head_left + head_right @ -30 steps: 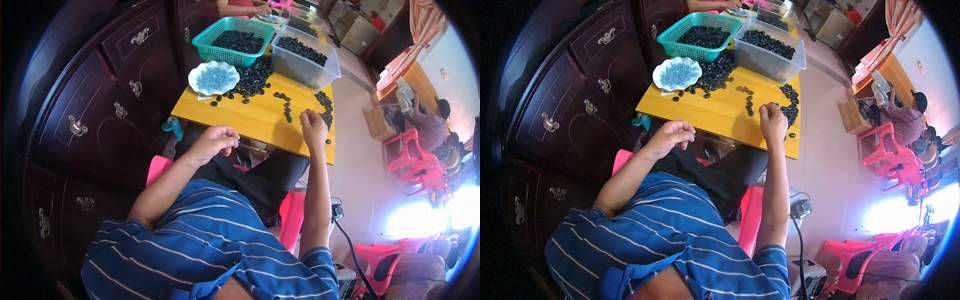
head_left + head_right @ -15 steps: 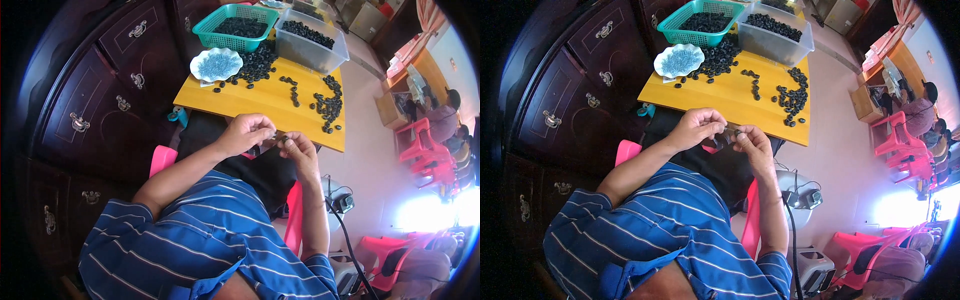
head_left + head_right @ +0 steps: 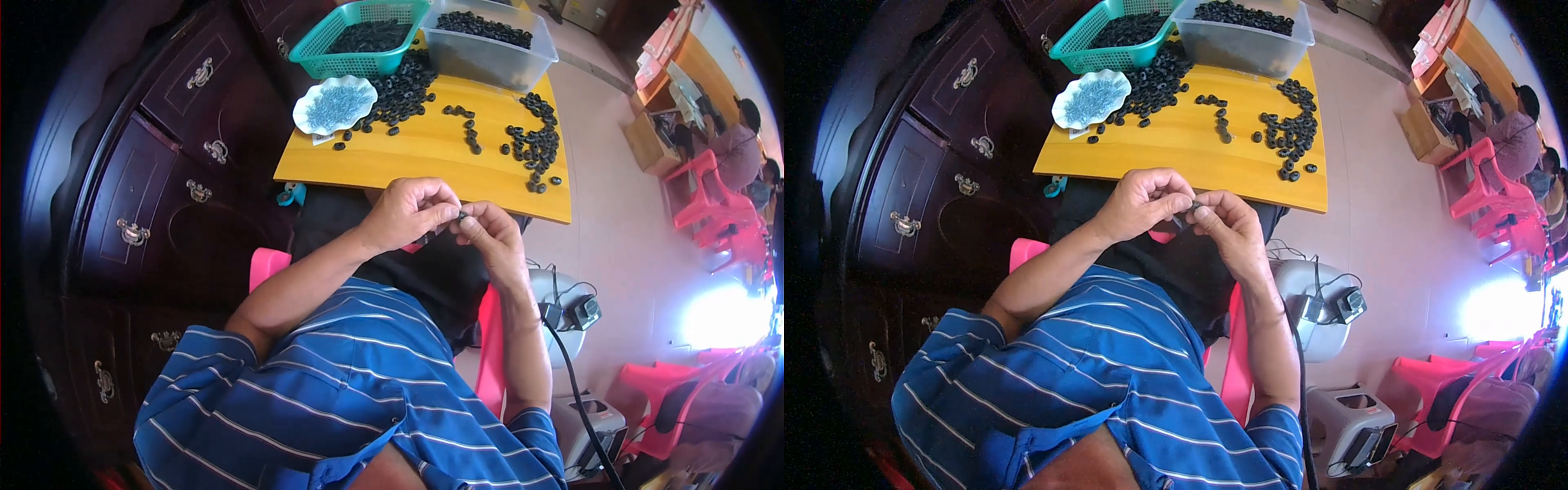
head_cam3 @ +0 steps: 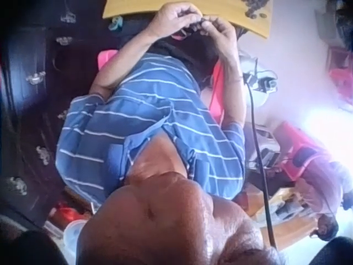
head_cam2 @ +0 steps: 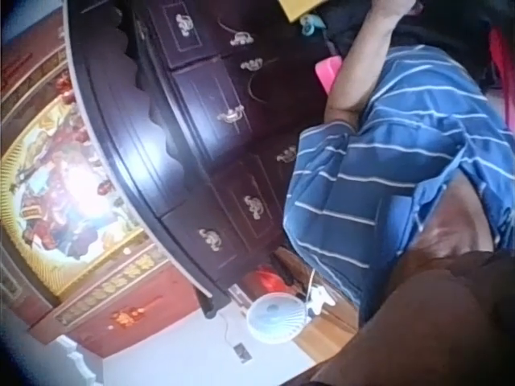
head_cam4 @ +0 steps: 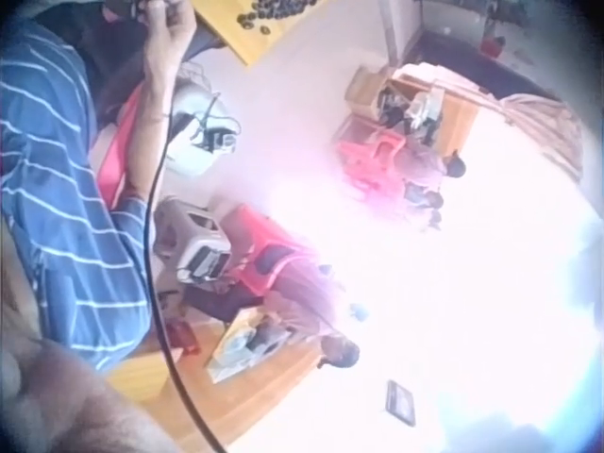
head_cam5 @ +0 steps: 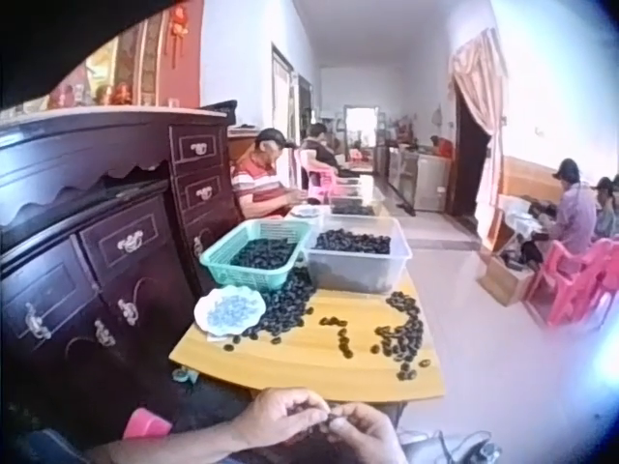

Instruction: The person picks up black plastic pieces and small blue beads by hand, fits a bead into each piece, and places the assembled items back onto the table.

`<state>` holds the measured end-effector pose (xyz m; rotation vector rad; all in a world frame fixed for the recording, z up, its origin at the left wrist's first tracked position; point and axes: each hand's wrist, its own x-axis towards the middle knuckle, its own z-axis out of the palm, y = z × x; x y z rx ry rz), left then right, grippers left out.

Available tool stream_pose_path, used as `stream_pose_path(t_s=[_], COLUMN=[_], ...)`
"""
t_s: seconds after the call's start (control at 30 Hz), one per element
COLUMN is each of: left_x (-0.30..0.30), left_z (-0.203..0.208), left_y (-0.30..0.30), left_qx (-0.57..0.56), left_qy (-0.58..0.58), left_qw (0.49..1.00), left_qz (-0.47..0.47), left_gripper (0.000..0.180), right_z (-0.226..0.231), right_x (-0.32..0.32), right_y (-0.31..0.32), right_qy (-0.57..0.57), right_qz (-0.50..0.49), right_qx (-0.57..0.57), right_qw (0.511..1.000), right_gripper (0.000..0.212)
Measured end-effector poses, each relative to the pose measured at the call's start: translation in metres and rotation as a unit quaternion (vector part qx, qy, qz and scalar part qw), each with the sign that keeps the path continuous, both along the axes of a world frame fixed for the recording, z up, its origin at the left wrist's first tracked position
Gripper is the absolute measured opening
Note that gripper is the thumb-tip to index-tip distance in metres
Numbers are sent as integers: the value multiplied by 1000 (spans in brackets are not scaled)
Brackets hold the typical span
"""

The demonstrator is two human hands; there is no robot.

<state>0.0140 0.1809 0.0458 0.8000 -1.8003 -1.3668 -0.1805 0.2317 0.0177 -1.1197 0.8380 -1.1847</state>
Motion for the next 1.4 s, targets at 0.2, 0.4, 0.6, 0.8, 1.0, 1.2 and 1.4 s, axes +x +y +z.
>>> stream_pose_path(t_s=[0.2, 0.4, 0.6, 0.8, 1.0, 1.2, 1.4], left_x=[-8, -20, -25, -28, -29, -37, -53], left_z=[9, 15, 10, 14, -21, -51, -62], left_y=[2, 3, -2, -7, -90, -162, -198], left_qx=[-95, -204, -9, 0, -166, -269, -257], left_qy=[-6, -18, 60, 58, -91, -198, -289], left_qw=[995, 979, 996, 997, 976, 928, 900], left_qz=[-6, -22, -68, -48, 113, 166, 201], left_gripper=[7, 8, 11, 19, 24, 36, 31], right_z=[-4, -4, -2, -4, -10, -13, -13], right_x=[-7, -12, -14, -17, -14, -12, -14], right_y=[0, -1, 0, -2, -7, -8, -9], right_qy=[-30, -33, -67, -117, -60, -10, 0], right_qz=[-8, -22, -4, -11, -33, -49, -57], right_qx=[-5, 7, 4, 20, 7, 2, 11], right_qw=[999, 999, 998, 993, 998, 999, 998], right_gripper=[15, 15, 16, 19, 17, 17, 18])
